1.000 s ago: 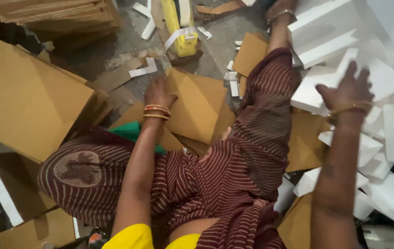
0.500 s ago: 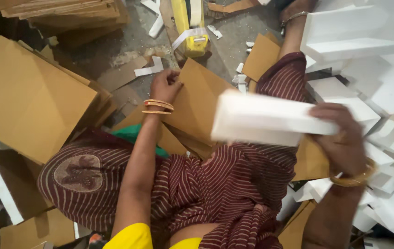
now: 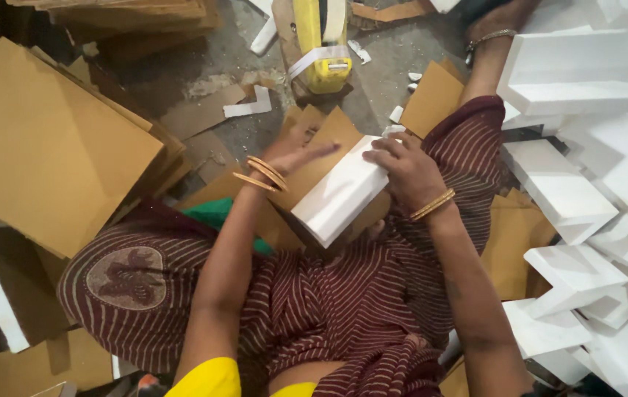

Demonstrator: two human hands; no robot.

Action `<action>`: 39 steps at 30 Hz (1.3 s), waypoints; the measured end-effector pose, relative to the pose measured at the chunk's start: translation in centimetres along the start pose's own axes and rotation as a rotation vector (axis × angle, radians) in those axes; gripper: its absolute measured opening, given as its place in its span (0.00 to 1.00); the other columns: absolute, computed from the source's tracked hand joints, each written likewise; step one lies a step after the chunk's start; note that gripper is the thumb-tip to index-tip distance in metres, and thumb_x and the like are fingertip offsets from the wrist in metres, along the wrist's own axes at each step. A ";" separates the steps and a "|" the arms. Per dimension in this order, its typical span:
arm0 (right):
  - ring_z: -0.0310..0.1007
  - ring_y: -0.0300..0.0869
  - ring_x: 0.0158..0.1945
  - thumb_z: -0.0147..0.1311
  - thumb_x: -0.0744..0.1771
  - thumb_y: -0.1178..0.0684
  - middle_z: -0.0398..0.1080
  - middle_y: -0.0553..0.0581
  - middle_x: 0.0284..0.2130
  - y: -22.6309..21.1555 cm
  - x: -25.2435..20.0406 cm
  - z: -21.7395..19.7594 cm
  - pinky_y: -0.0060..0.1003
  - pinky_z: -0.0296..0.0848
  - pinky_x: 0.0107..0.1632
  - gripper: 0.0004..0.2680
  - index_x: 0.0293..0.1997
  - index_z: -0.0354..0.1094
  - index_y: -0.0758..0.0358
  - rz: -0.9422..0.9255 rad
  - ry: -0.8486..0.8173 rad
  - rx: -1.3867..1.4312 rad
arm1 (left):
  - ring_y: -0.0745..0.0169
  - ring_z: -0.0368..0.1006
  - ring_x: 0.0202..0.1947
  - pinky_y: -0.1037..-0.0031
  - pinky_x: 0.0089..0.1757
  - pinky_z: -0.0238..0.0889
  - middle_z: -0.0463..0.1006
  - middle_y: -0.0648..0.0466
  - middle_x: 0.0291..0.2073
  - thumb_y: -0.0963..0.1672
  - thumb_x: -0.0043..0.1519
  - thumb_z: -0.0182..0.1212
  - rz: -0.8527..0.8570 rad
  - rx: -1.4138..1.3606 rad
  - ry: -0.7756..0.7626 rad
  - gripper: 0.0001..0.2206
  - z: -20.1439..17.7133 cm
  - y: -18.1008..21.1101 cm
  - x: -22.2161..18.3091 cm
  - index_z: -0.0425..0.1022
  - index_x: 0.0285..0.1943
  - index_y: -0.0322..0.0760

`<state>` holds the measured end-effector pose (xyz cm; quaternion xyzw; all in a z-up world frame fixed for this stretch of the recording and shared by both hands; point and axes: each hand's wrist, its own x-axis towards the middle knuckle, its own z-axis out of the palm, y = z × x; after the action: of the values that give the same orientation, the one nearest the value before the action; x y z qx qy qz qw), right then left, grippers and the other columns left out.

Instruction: The person sits on the floor and assembles small cardboard boxes by inserting white foam inserts and sealing the flaps with adhesive tape. The person repeatedly picks up foam pieces, places them inside the boxes, and uses a tape dispenser to seal each box.

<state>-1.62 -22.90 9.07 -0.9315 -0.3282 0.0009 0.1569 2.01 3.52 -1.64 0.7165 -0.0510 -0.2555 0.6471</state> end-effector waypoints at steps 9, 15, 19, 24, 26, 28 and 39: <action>0.70 0.56 0.58 0.57 0.60 0.63 0.74 0.56 0.53 0.9 -1.5 -1.8 0.45 0.73 0.57 0.18 0.53 0.75 0.52 0.045 -0.010 -0.046 | 0.37 0.75 0.51 0.57 0.51 0.67 0.79 0.35 0.48 0.41 0.55 0.61 0.220 0.315 0.215 0.25 4.2 1.6 -0.7 0.69 0.64 0.36; 0.67 0.55 0.59 0.58 0.62 0.62 0.72 0.57 0.55 0.7 -1.2 -0.8 0.44 0.71 0.60 0.15 0.52 0.74 0.54 -0.029 -0.049 -0.141 | 0.38 0.77 0.49 0.58 0.48 0.70 0.80 0.37 0.47 0.38 0.56 0.54 0.110 0.330 0.277 0.20 4.4 -0.8 -0.3 0.73 0.59 0.35; 0.68 0.55 0.55 0.57 0.60 0.62 0.71 0.60 0.51 1.4 -1.9 1.8 0.45 0.70 0.59 0.15 0.51 0.73 0.59 -0.059 -0.076 -0.192 | 0.39 0.75 0.59 0.59 0.56 0.67 0.77 0.36 0.58 0.37 0.58 0.51 0.352 0.118 0.214 0.22 6.3 0.4 -0.5 0.70 0.64 0.32; 0.67 0.57 0.53 0.61 0.55 0.58 0.69 0.65 0.46 2.4 -2.4 5.1 0.47 0.70 0.55 0.20 0.50 0.66 0.68 0.076 -0.203 -0.123 | 0.35 0.76 0.49 0.55 0.49 0.68 0.79 0.36 0.47 0.48 0.52 0.70 0.153 0.367 -0.001 0.32 9.0 3.6 -2.0 0.65 0.66 0.34; 0.69 0.55 0.57 0.57 0.61 0.64 0.69 0.62 0.52 1.7 -3.5 5.4 0.46 0.72 0.57 0.19 0.58 0.63 0.64 0.216 -0.083 -0.029 | 0.32 0.74 0.48 0.53 0.48 0.67 0.78 0.34 0.46 0.47 0.47 0.73 0.235 0.400 -0.012 0.37 9.3 4.0 -3.4 0.62 0.66 0.33; 0.70 0.55 0.57 0.56 0.63 0.66 0.67 0.63 0.57 1.5 -3.0 4.7 0.46 0.72 0.56 0.20 0.62 0.61 0.62 0.298 -0.022 0.026 | 0.31 0.74 0.47 0.52 0.47 0.67 0.77 0.32 0.46 0.44 0.45 0.70 0.364 0.437 0.006 0.35 9.0 4.5 -3.5 0.62 0.65 0.30; 0.73 0.57 0.54 0.68 0.60 0.56 0.71 0.61 0.51 0.2 -0.4 -0.6 0.47 0.74 0.52 0.21 0.58 0.66 0.60 0.213 0.134 0.110 | 0.38 0.76 0.40 0.50 0.43 0.66 0.78 0.42 0.39 0.39 0.57 0.56 0.414 0.689 0.226 0.20 8.2 7.0 -4.8 0.69 0.60 0.34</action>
<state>-1.76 -23.48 9.49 -0.9491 -0.2155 -0.0269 0.2282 -3.86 -3.06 6.24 0.8891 -0.2053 -0.0078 0.4089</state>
